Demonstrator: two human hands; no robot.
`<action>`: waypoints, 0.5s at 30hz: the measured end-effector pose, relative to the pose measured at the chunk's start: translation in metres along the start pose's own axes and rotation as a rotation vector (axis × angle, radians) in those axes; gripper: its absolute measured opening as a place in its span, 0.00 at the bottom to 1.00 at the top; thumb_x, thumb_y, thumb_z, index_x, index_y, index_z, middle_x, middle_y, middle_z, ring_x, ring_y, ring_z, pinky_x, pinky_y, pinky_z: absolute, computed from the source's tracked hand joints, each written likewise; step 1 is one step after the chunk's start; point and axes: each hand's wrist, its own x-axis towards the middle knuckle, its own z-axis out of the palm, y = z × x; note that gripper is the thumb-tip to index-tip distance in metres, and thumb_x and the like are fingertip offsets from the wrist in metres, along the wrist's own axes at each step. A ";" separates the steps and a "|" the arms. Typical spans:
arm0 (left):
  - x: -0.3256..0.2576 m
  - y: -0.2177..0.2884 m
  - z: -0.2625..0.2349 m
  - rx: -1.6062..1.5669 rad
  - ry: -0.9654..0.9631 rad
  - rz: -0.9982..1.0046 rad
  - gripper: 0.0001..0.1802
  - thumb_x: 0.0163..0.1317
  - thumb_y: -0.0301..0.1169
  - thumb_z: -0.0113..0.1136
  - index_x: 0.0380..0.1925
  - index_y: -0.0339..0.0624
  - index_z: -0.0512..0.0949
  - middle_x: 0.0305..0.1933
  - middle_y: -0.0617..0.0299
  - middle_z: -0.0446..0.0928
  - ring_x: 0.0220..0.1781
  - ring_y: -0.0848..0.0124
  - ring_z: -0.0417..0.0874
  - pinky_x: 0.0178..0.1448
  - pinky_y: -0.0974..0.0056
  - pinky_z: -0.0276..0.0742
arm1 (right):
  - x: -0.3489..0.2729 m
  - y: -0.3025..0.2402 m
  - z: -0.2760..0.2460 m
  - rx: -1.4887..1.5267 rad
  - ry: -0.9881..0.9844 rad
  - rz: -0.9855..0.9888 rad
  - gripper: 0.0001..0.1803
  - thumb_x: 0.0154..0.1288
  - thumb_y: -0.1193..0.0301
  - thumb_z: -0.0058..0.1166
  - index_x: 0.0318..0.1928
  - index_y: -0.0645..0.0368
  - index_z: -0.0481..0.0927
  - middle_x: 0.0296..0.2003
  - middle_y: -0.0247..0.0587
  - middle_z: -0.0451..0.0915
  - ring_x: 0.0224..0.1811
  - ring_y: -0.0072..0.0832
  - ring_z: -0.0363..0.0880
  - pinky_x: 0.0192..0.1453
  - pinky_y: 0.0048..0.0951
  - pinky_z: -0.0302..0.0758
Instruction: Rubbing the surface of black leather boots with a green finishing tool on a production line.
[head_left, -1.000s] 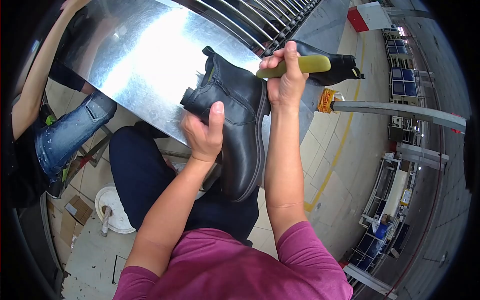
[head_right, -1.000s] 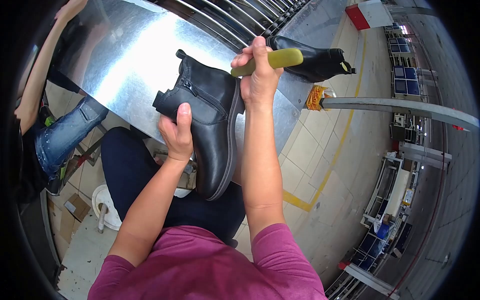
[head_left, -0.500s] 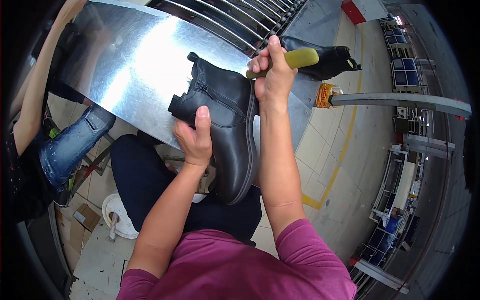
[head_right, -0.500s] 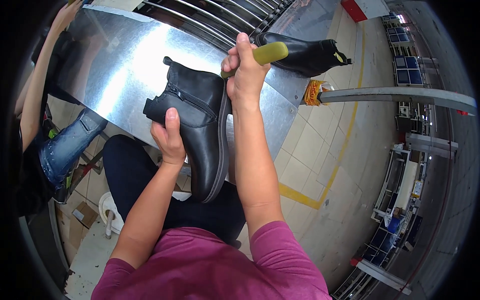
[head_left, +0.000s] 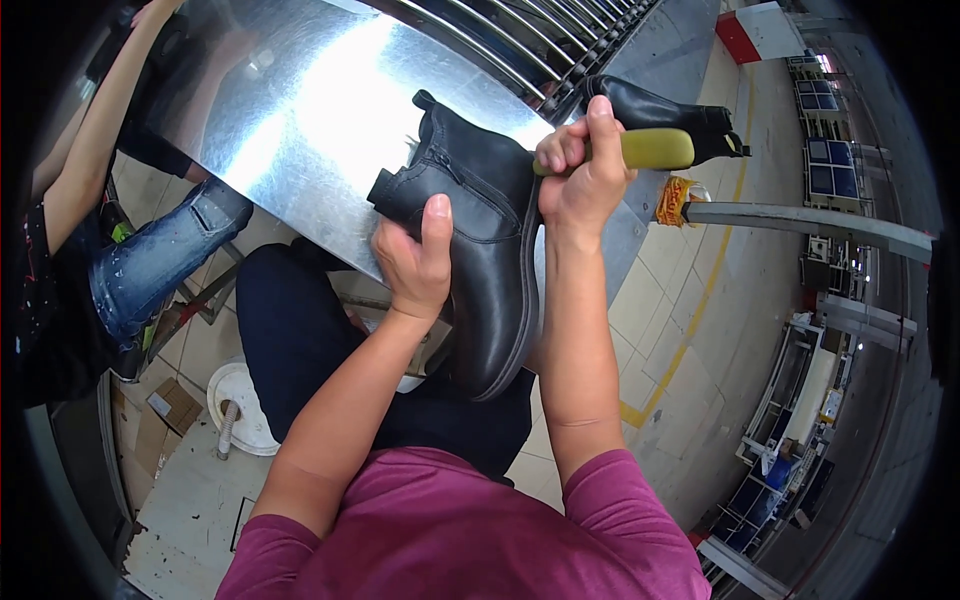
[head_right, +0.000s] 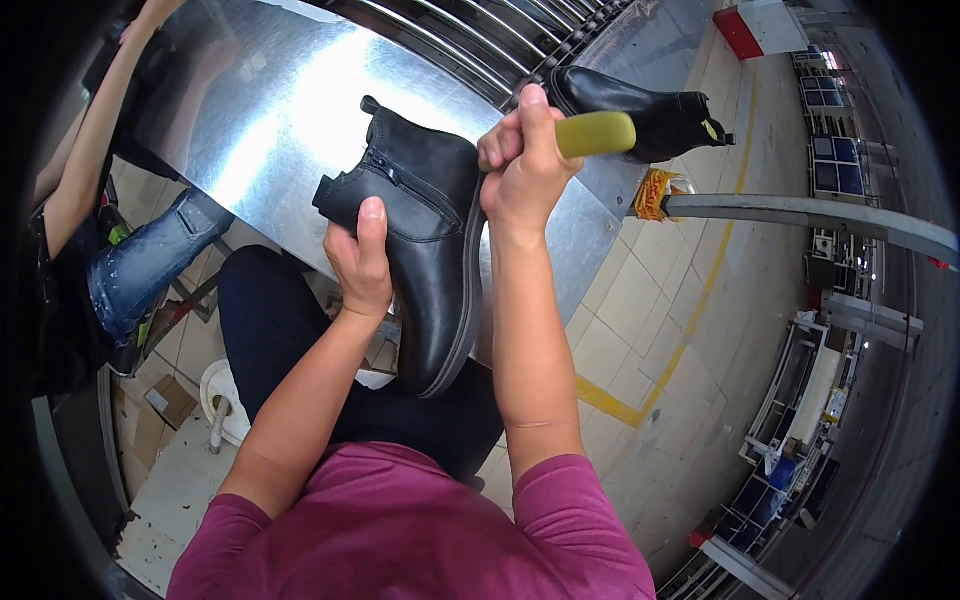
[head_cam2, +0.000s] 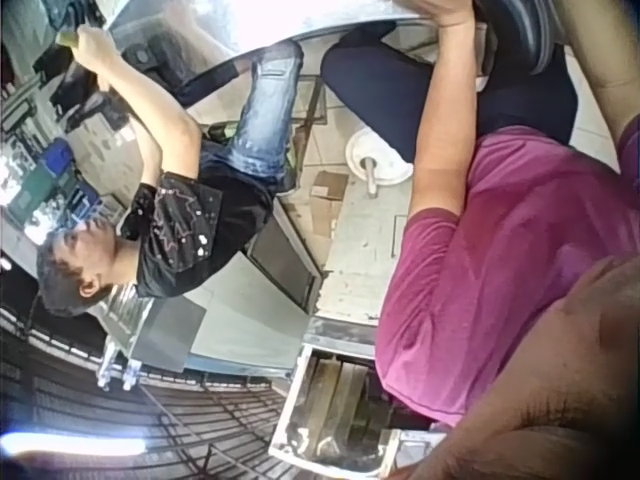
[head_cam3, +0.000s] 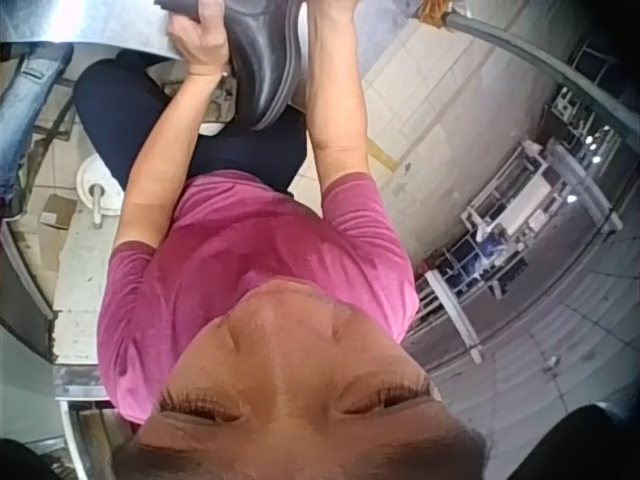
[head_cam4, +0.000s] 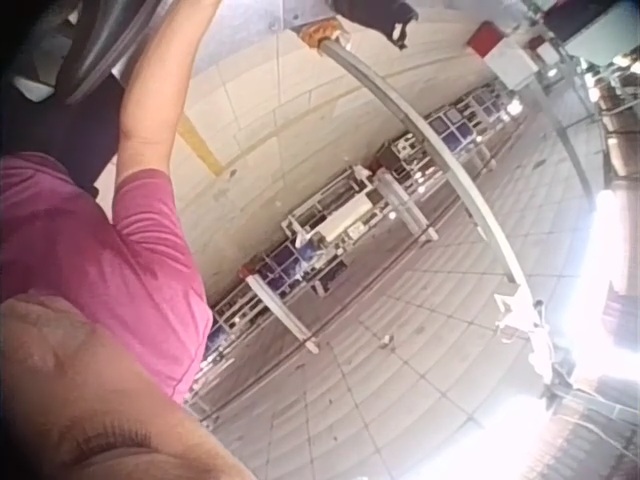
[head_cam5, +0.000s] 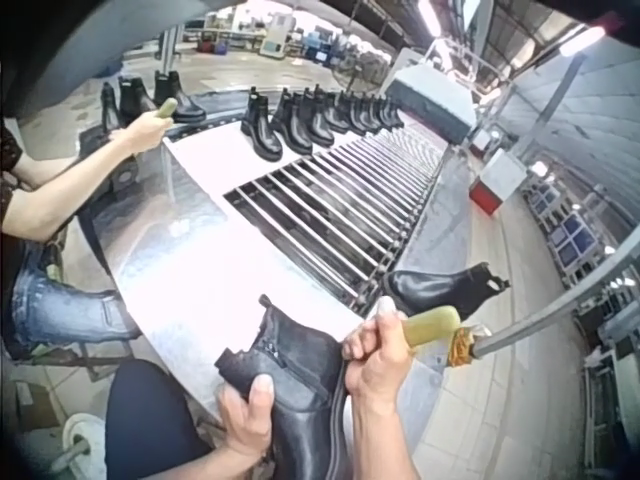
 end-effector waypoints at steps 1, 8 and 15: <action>0.000 0.000 0.000 0.000 0.000 0.001 0.21 0.74 0.42 0.54 0.40 0.31 0.80 0.35 0.56 0.80 0.38 0.66 0.77 0.47 0.59 0.72 | 0.003 -0.001 0.002 -0.021 0.015 0.017 0.22 0.70 0.61 0.63 0.22 0.56 0.72 0.13 0.29 0.61 0.13 0.22 0.61 0.21 0.27 0.61; 0.002 -0.003 0.002 0.015 0.049 0.024 0.21 0.71 0.44 0.58 0.39 0.32 0.80 0.34 0.51 0.82 0.37 0.58 0.82 0.46 0.56 0.75 | 0.022 0.009 0.012 -0.118 0.012 -0.005 0.20 0.69 0.61 0.66 0.25 0.57 0.73 0.16 0.30 0.64 0.15 0.22 0.61 0.22 0.28 0.62; 0.000 -0.009 0.001 0.017 0.052 0.070 0.21 0.69 0.44 0.62 0.40 0.33 0.81 0.35 0.46 0.84 0.38 0.48 0.86 0.46 0.52 0.78 | 0.012 0.007 -0.003 -0.080 -0.131 -0.023 0.21 0.73 0.61 0.63 0.25 0.58 0.73 0.17 0.32 0.67 0.19 0.24 0.66 0.28 0.30 0.68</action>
